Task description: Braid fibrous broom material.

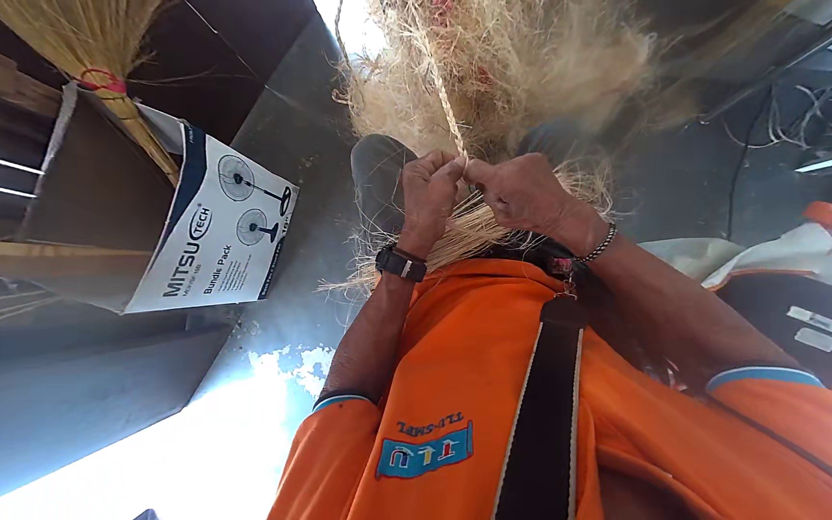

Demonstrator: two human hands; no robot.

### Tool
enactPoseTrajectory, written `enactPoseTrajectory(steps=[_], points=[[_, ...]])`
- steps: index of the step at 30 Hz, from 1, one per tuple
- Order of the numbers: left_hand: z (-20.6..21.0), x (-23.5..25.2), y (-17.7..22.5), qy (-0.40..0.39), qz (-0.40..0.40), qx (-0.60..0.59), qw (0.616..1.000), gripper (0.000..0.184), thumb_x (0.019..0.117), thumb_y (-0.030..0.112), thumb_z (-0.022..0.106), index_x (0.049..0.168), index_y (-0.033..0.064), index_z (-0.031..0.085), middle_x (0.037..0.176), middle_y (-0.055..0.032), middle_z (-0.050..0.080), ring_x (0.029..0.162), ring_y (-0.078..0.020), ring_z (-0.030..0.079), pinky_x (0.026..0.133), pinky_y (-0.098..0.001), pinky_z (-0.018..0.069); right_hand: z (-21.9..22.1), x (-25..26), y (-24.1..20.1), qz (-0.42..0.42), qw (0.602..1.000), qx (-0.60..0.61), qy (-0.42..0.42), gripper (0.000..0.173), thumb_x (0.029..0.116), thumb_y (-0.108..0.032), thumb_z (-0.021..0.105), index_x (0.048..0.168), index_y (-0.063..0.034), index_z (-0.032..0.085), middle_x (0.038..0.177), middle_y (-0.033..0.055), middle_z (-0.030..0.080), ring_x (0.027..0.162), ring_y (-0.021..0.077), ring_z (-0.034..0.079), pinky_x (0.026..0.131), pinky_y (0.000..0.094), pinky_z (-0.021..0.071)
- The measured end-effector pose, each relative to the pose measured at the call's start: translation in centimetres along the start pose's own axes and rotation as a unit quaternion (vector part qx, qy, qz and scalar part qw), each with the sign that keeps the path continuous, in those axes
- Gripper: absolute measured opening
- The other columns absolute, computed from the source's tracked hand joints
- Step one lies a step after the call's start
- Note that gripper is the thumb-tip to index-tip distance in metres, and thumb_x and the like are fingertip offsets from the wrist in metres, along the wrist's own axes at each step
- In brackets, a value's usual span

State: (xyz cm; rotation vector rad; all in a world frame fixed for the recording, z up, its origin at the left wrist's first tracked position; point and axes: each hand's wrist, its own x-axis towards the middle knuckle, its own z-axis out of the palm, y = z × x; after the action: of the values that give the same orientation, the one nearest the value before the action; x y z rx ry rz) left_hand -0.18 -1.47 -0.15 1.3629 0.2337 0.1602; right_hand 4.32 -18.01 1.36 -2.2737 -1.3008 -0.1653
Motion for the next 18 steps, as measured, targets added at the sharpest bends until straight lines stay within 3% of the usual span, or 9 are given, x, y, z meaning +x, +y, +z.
enactPoseTrajectory(steps=[2, 5, 7, 11, 14, 16, 18], points=[[-0.2, -0.1, 0.1, -0.018, -0.034, -0.04, 0.998, 0.019, 0.1, 0.007, 0.054, 0.082, 0.0073, 0.061, 0.052, 0.0045, 0.043, 0.038, -0.0037, 0.034, 0.036, -0.0192, 0.0302, 0.4, -0.3, 0.4, -0.019, 0.998, -0.052, -0.016, 0.039, 0.0909, -0.003, 0.048, 0.122, -0.0066, 0.071, 0.062, 0.015, 0.061, 0.053, 0.037, 0.061, 0.048, 0.0523, 0.043], [-0.4, -0.3, -0.2, -0.027, -0.013, -0.022, 0.999, 0.019, 0.0999, 0.005, 0.057, 0.082, 0.0067, 0.061, 0.057, 0.0025, 0.052, 0.04, -0.0038, 0.038, 0.037, -0.0192, 0.0324, 0.6, -0.5, 0.6, -0.033, 0.996, -0.076, -0.02, 0.037, 0.0914, -0.003, 0.048, 0.12, -0.0092, 0.072, 0.061, 0.0146, 0.059, 0.052, 0.0362, 0.06, 0.047, 0.0506, 0.0412], [-0.5, -0.4, -0.4, -0.021, 0.014, 0.001, 1.0, 0.017, 0.0986, 0.004, 0.058, 0.082, 0.0072, 0.061, 0.059, 0.0028, 0.054, 0.042, -0.0039, 0.04, 0.039, -0.0198, 0.0335, 0.4, -0.6, 0.8, -0.037, 0.996, -0.071, -0.03, 0.042, 0.0919, -0.003, 0.048, 0.124, -0.0117, 0.073, 0.063, 0.0147, 0.06, 0.054, 0.036, 0.061, 0.048, 0.0505, 0.0425], [-0.8, -0.8, -0.2, -0.008, 0.084, 0.043, 0.996, 0.015, 0.099, 0.007, 0.057, 0.085, 0.0079, 0.061, 0.06, 0.0052, 0.05, 0.044, -0.0046, 0.04, 0.042, -0.0215, 0.035, -0.7, -2.1, 2.5, -0.011, 0.999, -0.028, -0.045, 0.04, 0.0939, -0.002, 0.047, 0.124, -0.0087, 0.072, 0.08, 0.0176, 0.07, 0.065, 0.0378, 0.068, 0.056, 0.0549, 0.0512], [-1.2, -1.1, 0.3, 0.005, 0.116, 0.05, 0.992, 0.014, 0.0991, 0.007, 0.056, 0.087, 0.007, 0.062, 0.061, 0.0049, 0.051, 0.045, -0.0049, 0.04, 0.042, -0.0221, 0.0364, -2.9, -4.5, 4.6, 0.075, 0.996, 0.003, -0.049, 0.036, 0.0973, -0.006, 0.049, 0.127, -0.007, 0.069, 0.098, 0.0207, 0.074, 0.079, 0.0421, 0.071, 0.068, 0.0636, 0.0544], [-1.8, -1.3, 0.5, 0.011, 0.125, 0.057, 0.99, 0.012, 0.0991, 0.006, 0.056, 0.089, 0.0063, 0.063, 0.062, 0.0048, 0.051, 0.045, -0.0048, 0.04, 0.043, -0.022, 0.0362, -5.2, -6.7, 6.5, 0.165, 0.985, 0.029, -0.046, 0.036, 0.0971, -0.01, 0.058, 0.132, -0.0038, 0.065, 0.108, 0.0258, 0.071, 0.089, 0.0456, 0.07, 0.077, 0.0681, 0.0536], [-2.2, -1.4, 0.8, 0.019, 0.131, 0.081, 0.988, 0.011, 0.0988, 0.006, 0.056, 0.09, 0.0049, 0.063, 0.061, 0.0047, 0.051, 0.045, -0.0045, 0.041, 0.043, -0.0219, 0.0374, -7.5, -9.8, 9.0, 0.272, 0.961, 0.047, -0.037, 0.04, 0.0968, -0.015, 0.064, 0.134, -0.001, 0.062, 0.122, 0.0259, 0.067, 0.105, 0.042, 0.068, 0.093, 0.0638, 0.0527]])
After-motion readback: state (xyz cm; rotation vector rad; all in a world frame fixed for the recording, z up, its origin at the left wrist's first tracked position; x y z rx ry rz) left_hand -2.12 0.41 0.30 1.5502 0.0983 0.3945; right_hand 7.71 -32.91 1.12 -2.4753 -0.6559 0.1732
